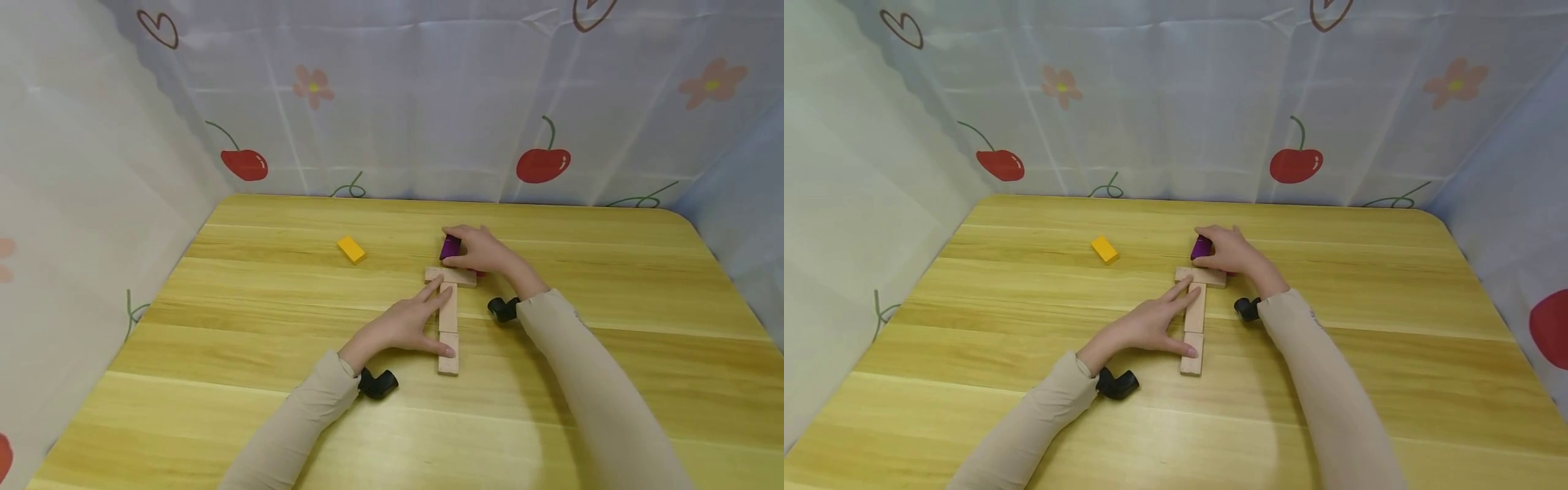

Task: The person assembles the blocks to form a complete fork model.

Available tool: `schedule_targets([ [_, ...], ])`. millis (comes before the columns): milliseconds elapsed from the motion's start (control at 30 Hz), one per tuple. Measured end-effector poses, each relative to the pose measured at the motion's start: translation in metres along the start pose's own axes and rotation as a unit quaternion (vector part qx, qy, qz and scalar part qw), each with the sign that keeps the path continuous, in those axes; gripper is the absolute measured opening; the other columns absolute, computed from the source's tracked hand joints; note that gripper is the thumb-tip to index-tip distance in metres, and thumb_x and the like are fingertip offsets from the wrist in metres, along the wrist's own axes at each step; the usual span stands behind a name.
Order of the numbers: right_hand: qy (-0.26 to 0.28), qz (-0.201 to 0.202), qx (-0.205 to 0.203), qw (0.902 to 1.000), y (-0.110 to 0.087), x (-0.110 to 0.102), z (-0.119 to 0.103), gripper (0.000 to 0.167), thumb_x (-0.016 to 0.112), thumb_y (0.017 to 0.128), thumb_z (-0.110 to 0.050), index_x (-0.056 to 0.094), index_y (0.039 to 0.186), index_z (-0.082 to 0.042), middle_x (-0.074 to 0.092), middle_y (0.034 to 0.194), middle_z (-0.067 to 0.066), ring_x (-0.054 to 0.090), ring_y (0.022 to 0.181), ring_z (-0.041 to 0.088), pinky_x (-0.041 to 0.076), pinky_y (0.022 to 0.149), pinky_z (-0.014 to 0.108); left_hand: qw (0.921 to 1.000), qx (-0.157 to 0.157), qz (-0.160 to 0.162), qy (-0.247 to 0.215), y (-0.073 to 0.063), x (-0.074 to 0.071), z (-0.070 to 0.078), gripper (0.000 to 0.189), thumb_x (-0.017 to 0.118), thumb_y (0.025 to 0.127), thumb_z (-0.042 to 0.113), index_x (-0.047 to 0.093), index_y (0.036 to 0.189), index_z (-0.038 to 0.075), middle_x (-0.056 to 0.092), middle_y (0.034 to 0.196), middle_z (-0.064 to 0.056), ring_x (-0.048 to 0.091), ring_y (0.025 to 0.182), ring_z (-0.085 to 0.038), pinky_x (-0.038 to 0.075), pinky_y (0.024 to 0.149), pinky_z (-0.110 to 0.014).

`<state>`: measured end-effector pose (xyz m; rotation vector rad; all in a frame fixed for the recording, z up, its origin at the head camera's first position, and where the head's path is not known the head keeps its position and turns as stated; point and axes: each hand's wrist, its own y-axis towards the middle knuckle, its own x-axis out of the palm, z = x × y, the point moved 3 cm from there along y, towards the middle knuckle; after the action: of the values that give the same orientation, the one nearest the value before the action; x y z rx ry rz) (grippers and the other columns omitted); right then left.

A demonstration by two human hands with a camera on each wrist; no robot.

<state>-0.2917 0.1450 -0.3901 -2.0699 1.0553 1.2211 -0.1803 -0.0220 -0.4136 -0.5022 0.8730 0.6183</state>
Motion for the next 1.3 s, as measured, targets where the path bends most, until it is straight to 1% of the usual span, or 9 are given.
schedule_targets([
  [200, -0.016, -0.019, -0.004, 0.9997, 0.005, 0.005, -0.002, 0.066, 0.066, 0.089, -0.025, 0.038, 0.14, 0.005, 0.041, 0.138, 0.024, 0.034, 0.128, 0.038, 0.001, 0.101, 0.065, 1.0, 0.003, 0.003, 0.008, 0.001, 0.002, -0.001, 0.104, 0.069, 0.077, 0.055, 0.01, 0.151, 0.013, -0.008, 0.155, -0.004, 0.028, 0.133, -0.029, 0.031, 0.102, -0.04],
  [367, -0.011, -0.031, 0.006, 0.9994, 0.007, 0.006, -0.001, 0.064, 0.063, 0.092, -0.027, 0.036, 0.141, 0.004, 0.037, 0.141, 0.024, 0.031, 0.13, 0.037, -0.002, 0.102, 0.063, 0.9999, 0.004, 0.003, 0.011, 0.001, 0.002, -0.001, 0.104, 0.069, 0.077, 0.056, 0.011, 0.151, 0.012, -0.008, 0.155, -0.004, 0.025, 0.134, -0.027, 0.031, 0.102, -0.039],
  [467, -0.002, -0.031, 0.01, 0.9995, 0.007, 0.006, -0.001, 0.062, 0.059, 0.094, -0.027, 0.035, 0.142, 0.004, 0.037, 0.141, 0.024, 0.031, 0.13, 0.037, -0.003, 0.103, 0.061, 0.9999, 0.004, 0.004, 0.014, 0.0, 0.001, 0.0, 0.104, 0.069, 0.077, 0.056, 0.011, 0.151, 0.012, -0.008, 0.155, -0.004, 0.026, 0.134, -0.028, 0.032, 0.102, -0.04],
  [633, 0.008, -0.027, 0.003, 0.9996, 0.006, 0.006, -0.002, 0.056, 0.056, 0.096, -0.021, 0.036, 0.141, 0.005, 0.039, 0.139, 0.024, 0.034, 0.128, 0.038, -0.002, 0.102, 0.062, 0.9999, 0.001, 0.004, 0.015, 0.0, 0.002, 0.0, 0.104, 0.069, 0.077, 0.055, 0.011, 0.151, 0.012, -0.008, 0.155, -0.004, 0.029, 0.133, -0.029, 0.033, 0.101, -0.04],
  [733, 0.004, -0.025, 0.003, 0.9997, 0.004, 0.007, -0.001, 0.054, 0.055, 0.097, -0.02, 0.037, 0.14, 0.005, 0.04, 0.139, 0.024, 0.036, 0.127, 0.039, -0.002, 0.102, 0.063, 0.9999, -0.001, 0.002, 0.013, 0.0, 0.001, 0.0, 0.104, 0.069, 0.077, 0.055, 0.011, 0.151, 0.013, -0.007, 0.155, -0.004, 0.028, 0.133, -0.029, 0.032, 0.102, -0.041],
  [833, 0.002, -0.025, 0.005, 0.9997, 0.003, 0.009, 0.0, 0.053, 0.055, 0.097, -0.02, 0.037, 0.141, 0.005, 0.04, 0.139, 0.023, 0.036, 0.127, 0.038, -0.002, 0.102, 0.063, 0.9999, -0.001, 0.002, 0.011, 0.0, 0.001, 0.001, 0.104, 0.07, 0.077, 0.055, 0.011, 0.151, 0.013, -0.007, 0.155, -0.005, 0.027, 0.133, -0.029, 0.031, 0.102, -0.042],
  [1033, -0.006, -0.027, -0.004, 0.9996, -0.001, 0.01, 0.0, 0.051, 0.055, 0.096, -0.017, 0.039, 0.139, 0.005, 0.041, 0.138, 0.024, 0.036, 0.127, 0.039, -0.002, 0.102, 0.063, 1.0, -0.001, 0.001, 0.008, 0.0, 0.001, 0.0, 0.104, 0.07, 0.077, 0.055, 0.01, 0.151, 0.013, -0.008, 0.155, -0.005, 0.03, 0.132, -0.031, 0.033, 0.101, -0.041],
  [1300, 0.011, -0.025, -0.008, 0.9996, -0.004, 0.011, 0.0, 0.051, 0.055, 0.097, -0.016, 0.038, 0.139, 0.006, 0.041, 0.138, 0.024, 0.037, 0.126, 0.038, -0.003, 0.102, 0.061, 1.0, 0.001, 0.003, 0.009, 0.0, 0.001, 0.0, 0.104, 0.069, 0.077, 0.055, 0.01, 0.151, 0.013, -0.007, 0.155, -0.005, 0.034, 0.129, -0.032, 0.035, 0.1, -0.04],
])
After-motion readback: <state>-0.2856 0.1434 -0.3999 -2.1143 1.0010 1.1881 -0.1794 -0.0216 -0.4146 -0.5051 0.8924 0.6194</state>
